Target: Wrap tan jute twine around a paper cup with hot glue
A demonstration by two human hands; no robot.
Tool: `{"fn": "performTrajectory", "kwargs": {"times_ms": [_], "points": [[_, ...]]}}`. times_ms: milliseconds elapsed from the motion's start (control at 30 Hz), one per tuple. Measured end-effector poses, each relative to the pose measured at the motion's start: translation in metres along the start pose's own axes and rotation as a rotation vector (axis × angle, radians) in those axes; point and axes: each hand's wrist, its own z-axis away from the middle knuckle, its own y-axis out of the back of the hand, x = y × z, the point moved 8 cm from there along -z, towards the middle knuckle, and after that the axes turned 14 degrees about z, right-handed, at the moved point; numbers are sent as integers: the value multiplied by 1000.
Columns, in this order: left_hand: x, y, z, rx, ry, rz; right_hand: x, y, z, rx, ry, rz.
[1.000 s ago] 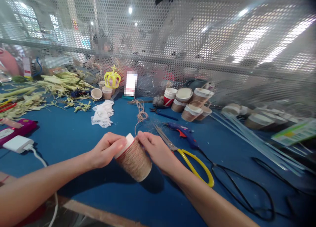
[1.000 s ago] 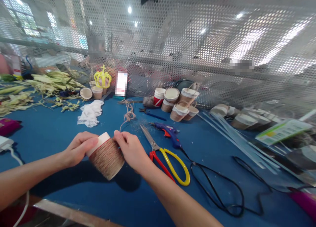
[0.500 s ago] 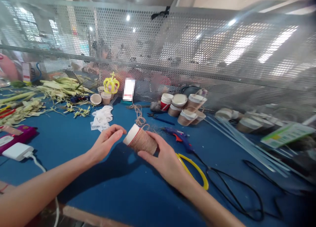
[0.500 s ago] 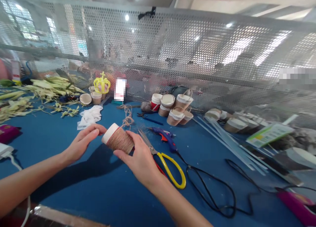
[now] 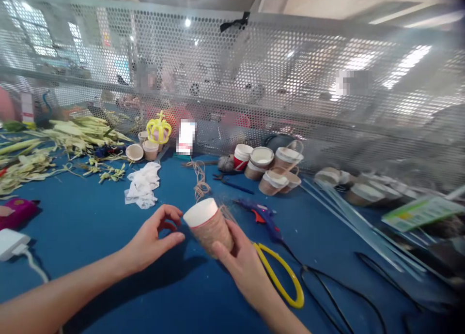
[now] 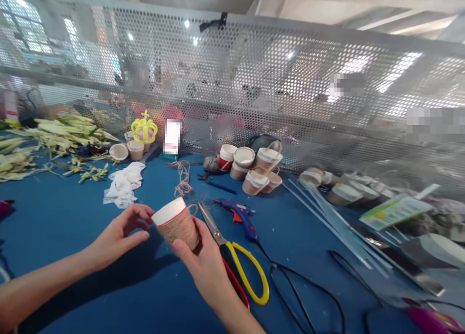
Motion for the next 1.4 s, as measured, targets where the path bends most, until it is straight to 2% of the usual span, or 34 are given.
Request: {"fn": "performTrajectory", "kwargs": {"times_ms": [100,233,367,467,600,700,933,1067,1167,1400], "points": [[-2,0,1,7,28,-67,3,-3,3,34,17,136],[6,-8,3,-51,-19,-214,-3,-5,7,89,140,329],[15,-19,4,-116,-64,-216,-10,-12,12,107,281,446],[16,-22,5,-124,-39,-207,-14,-21,17,107,371,499],[5,-20,8,-90,102,-196,-20,-32,23,88,444,511],[1,-19,9,-79,152,-178,-23,-35,24,96,476,522],[10,-20,5,-136,33,-281,-34,1,20,346,476,441],[7,-23,6,-196,15,-331,-43,-1,20,287,551,483],[7,-23,7,-196,20,-320,-48,-6,22,268,605,507],[-8,-19,7,-134,208,-36,-51,-8,24,260,636,485]]}}
